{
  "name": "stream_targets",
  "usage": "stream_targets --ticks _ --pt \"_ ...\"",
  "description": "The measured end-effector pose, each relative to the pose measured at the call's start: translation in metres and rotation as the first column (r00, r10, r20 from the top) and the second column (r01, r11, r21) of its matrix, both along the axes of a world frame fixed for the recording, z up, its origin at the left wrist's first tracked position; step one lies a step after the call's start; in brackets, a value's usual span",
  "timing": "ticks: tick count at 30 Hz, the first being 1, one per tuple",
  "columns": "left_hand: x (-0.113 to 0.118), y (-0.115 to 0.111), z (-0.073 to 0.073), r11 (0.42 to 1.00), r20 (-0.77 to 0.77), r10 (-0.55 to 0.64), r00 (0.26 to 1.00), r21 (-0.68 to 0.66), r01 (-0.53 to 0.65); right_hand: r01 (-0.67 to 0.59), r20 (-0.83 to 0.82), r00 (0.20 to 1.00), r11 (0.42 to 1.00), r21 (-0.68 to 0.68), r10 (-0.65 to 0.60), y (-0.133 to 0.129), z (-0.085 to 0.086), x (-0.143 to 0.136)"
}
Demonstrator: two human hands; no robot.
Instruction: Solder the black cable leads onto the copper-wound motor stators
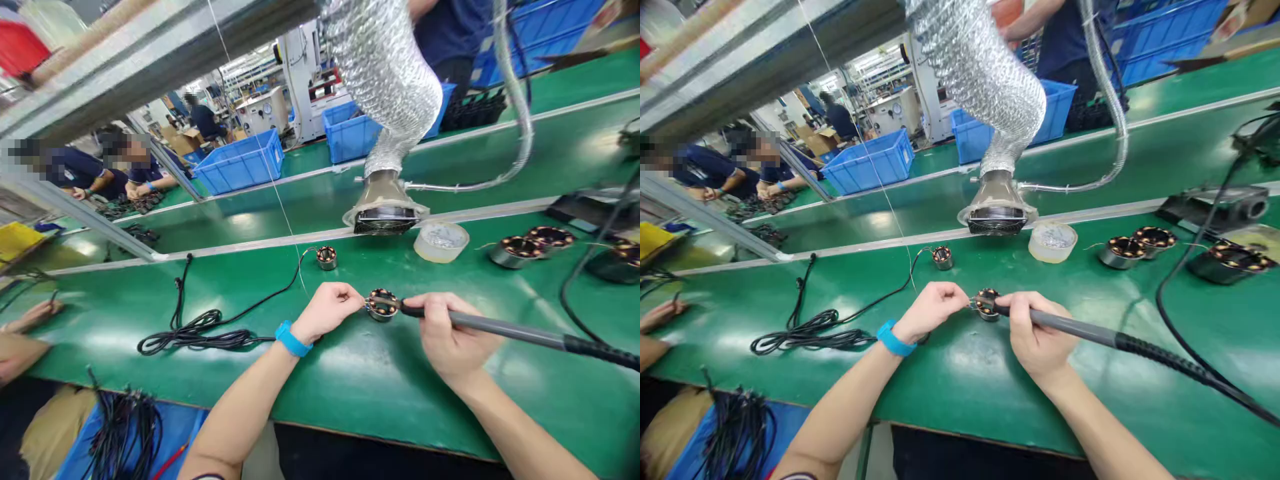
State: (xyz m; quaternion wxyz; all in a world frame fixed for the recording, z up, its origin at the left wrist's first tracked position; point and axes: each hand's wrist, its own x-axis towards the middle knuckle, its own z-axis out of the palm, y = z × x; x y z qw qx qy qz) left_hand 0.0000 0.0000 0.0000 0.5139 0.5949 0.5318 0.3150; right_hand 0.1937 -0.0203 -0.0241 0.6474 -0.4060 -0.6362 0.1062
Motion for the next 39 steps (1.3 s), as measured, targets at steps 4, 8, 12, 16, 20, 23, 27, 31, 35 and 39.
stream_targets --ticks 4,8,12,16,20,23,27,31,35,39 --pt "0.001 -0.003 -0.003 1.000 0.019 0.001 1.000 -0.006 0.000 -0.036 -0.001 0.999 0.999 -0.020 0.036 -0.001 0.002 -0.002" --pt "0.001 -0.003 -0.005 1.000 0.033 0.005 0.999 -0.005 -0.005 -0.059 0.050 0.997 0.994 -0.087 0.063 -0.001 0.004 -0.004" --pt "0.001 -0.001 -0.007 1.000 0.071 -0.008 0.997 0.013 0.007 -0.136 0.122 0.982 0.986 -0.101 0.148 0.004 0.008 -0.008" --pt "0.001 -0.001 -0.005 0.998 0.073 -0.050 0.996 0.042 0.047 -0.241 0.233 0.938 0.966 -0.094 0.257 0.010 0.004 -0.014" --pt "0.001 -0.004 -0.003 0.996 0.045 -0.077 0.996 0.053 0.075 -0.302 0.264 0.907 0.944 -0.132 0.327 0.012 -0.007 -0.016" --pt "0.002 -0.006 -0.004 0.995 0.035 -0.090 0.995 0.053 0.088 -0.349 0.280 0.884 0.927 -0.140 0.375 0.011 -0.013 -0.016" --pt "0.002 -0.007 -0.001 0.990 0.005 -0.139 0.990 0.041 0.138 -0.342 0.282 0.886 0.930 -0.138 0.368 0.007 -0.013 -0.016" --pt "-0.001 -0.007 0.002 0.976 -0.049 -0.214 0.976 0.029 0.216 -0.324 0.287 0.892 0.936 -0.135 0.350 0.003 -0.011 -0.016" --pt "-0.003 -0.004 -0.001 0.970 -0.003 -0.244 0.970 -0.017 0.244 -0.303 0.261 0.911 0.948 -0.099 0.319 0.001 -0.010 -0.016" --pt "-0.002 -0.003 -0.002 0.971 0.095 -0.224 0.970 -0.066 0.231 -0.286 0.279 0.912 0.954 -0.095 0.301 -0.001 -0.011 -0.016"
